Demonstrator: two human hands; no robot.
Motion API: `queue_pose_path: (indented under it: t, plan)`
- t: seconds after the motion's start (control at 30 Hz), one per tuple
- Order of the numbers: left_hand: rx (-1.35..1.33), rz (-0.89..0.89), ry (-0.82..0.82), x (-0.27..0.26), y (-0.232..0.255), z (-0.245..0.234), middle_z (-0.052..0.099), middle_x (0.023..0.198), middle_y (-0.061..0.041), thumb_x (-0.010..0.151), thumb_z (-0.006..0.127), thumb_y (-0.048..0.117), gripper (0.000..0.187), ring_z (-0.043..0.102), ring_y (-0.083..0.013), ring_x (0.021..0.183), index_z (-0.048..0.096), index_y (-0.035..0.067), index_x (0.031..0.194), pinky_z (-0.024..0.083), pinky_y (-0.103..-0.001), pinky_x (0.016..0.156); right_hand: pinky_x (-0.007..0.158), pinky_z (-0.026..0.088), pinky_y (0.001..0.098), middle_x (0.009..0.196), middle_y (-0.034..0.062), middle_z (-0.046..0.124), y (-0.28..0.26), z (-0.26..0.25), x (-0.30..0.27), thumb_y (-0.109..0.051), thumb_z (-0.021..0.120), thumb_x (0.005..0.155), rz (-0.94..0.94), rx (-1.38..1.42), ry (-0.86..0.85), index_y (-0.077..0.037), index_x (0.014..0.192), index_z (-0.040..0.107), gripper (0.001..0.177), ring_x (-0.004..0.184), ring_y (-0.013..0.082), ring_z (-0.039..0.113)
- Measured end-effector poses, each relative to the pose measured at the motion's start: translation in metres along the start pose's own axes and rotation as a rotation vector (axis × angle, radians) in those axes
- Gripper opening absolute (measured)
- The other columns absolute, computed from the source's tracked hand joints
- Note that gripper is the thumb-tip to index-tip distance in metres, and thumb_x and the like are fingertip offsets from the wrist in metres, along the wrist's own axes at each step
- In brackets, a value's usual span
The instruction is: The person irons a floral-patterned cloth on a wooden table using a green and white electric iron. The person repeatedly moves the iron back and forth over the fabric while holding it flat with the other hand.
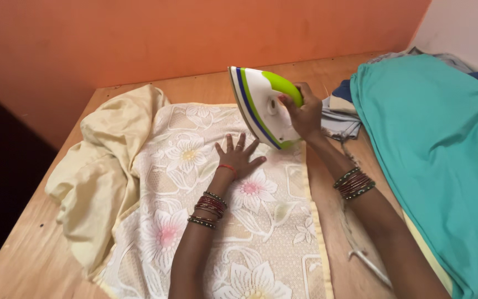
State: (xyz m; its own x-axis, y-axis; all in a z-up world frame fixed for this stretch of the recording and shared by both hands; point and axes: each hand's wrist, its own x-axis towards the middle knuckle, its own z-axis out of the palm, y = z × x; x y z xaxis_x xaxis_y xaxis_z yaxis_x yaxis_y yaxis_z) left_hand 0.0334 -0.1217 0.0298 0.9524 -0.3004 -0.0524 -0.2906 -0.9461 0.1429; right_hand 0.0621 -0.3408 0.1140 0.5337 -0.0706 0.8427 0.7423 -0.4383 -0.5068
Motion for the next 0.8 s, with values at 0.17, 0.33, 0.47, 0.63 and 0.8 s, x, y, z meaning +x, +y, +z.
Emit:
queue_pose_path:
  t: [0.17,0.33,0.47,0.63,0.8]
  plan:
    - [0.023,-0.079,0.043,0.057,-0.015,0.000,0.002,0.173,-0.006,0.089,0.028,0.083,0.084,-0.008,-0.0473,0.156,0.022,0.041,0.161,-0.005,-0.080,0.113,0.063,0.048,0.0235,0.087,-0.0004,0.063,0.023,0.020,0.009,-0.043,0.074,0.101,0.110,0.329,0.132,-0.004,0.115,0.060,0.044,0.072,0.0053,0.056]
    - [-0.012,-0.223,0.120,0.134,-0.046,0.001,0.002,0.172,-0.005,0.086,0.028,0.085,0.088,-0.006,-0.0504,0.153,0.018,0.040,0.162,-0.006,-0.080,0.112,0.063,0.048,0.0235,0.086,0.0002,0.058,0.050,0.011,0.025,-0.044,0.073,0.102,0.110,0.436,0.211,-0.003,0.115,0.055,0.047,0.070,0.0065,0.055]
    - [-0.034,-0.396,0.167,0.195,-0.074,0.001,0.002,0.173,-0.009,0.089,0.028,0.085,0.089,-0.007,-0.0530,0.154,0.019,0.036,0.163,-0.007,-0.081,0.110,0.064,0.047,0.0231,0.082,0.0000,0.059,0.058,-0.010,0.028,-0.046,0.069,0.103,0.118,0.412,0.243,-0.003,0.116,0.055,0.046,0.069,0.0067,0.057]
    - [-0.371,-0.215,0.322,0.224,-0.110,0.017,0.020,0.168,-0.010,0.095,0.033,0.072,0.075,0.007,-0.0394,0.156,0.040,0.027,0.154,-0.003,-0.075,0.117,0.062,0.046,0.0239,0.080,-0.0001,0.057,0.052,-0.025,0.022,-0.047,0.068,0.103,0.128,0.420,0.209,-0.002,0.118,0.056,0.049,0.068,0.0067,0.054]
    - [-0.331,0.036,0.724,0.158,-0.125,0.015,0.058,0.148,-0.016,0.104,0.055,0.043,0.042,0.048,-0.0349,0.142,0.069,0.014,0.130,0.030,-0.055,0.119,0.066,0.049,0.0309,0.090,0.0070,0.064,0.017,-0.030,0.046,-0.044,0.072,0.105,0.035,-0.011,-0.075,-0.003,0.115,0.066,0.042,0.076,0.0189,0.061]
